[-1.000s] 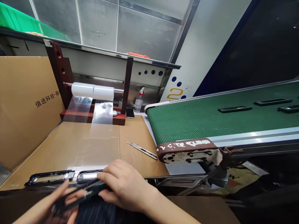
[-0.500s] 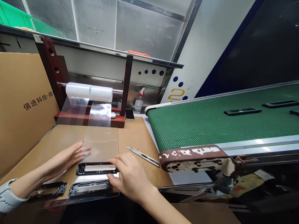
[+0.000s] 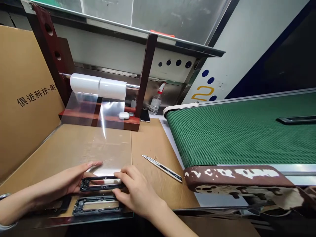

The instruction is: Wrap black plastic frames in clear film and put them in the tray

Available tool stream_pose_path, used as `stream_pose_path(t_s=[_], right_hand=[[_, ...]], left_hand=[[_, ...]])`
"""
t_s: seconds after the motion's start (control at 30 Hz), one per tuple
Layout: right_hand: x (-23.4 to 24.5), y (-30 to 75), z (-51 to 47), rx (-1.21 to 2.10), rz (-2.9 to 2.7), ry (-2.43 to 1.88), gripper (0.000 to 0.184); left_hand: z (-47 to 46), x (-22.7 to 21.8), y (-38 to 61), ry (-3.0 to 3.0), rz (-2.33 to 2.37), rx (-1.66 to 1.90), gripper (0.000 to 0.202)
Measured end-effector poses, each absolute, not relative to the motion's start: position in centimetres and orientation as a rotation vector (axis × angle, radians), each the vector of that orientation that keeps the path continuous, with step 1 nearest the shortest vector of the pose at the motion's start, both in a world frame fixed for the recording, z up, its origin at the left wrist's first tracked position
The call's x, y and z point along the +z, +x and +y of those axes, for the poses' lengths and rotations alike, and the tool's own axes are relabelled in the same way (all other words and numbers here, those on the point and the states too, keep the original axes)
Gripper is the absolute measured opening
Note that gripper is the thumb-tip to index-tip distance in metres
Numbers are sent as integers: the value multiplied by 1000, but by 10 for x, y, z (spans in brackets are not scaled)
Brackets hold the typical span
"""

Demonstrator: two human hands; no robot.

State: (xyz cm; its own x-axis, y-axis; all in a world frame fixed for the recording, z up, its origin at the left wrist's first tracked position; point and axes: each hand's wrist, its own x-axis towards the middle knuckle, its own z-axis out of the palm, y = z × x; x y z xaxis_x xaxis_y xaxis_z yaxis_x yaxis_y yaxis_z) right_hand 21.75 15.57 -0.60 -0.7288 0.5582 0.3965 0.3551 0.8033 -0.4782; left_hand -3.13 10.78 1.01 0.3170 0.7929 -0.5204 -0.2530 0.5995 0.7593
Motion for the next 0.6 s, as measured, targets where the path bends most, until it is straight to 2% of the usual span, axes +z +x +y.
stream_pose_path(t_s=[0.17, 0.37, 0.6], right_hand=[[-8, 216, 159, 525, -2484, -674, 36], [-10, 215, 159, 543, -2524, -695, 37], [-10, 213, 158, 523, -2536, -711, 35]], left_hand=[[107, 13, -31, 624, 1032, 740, 74], [107, 10, -30, 625, 1068, 760, 64], [105, 12, -35, 677, 1130, 726, 66]])
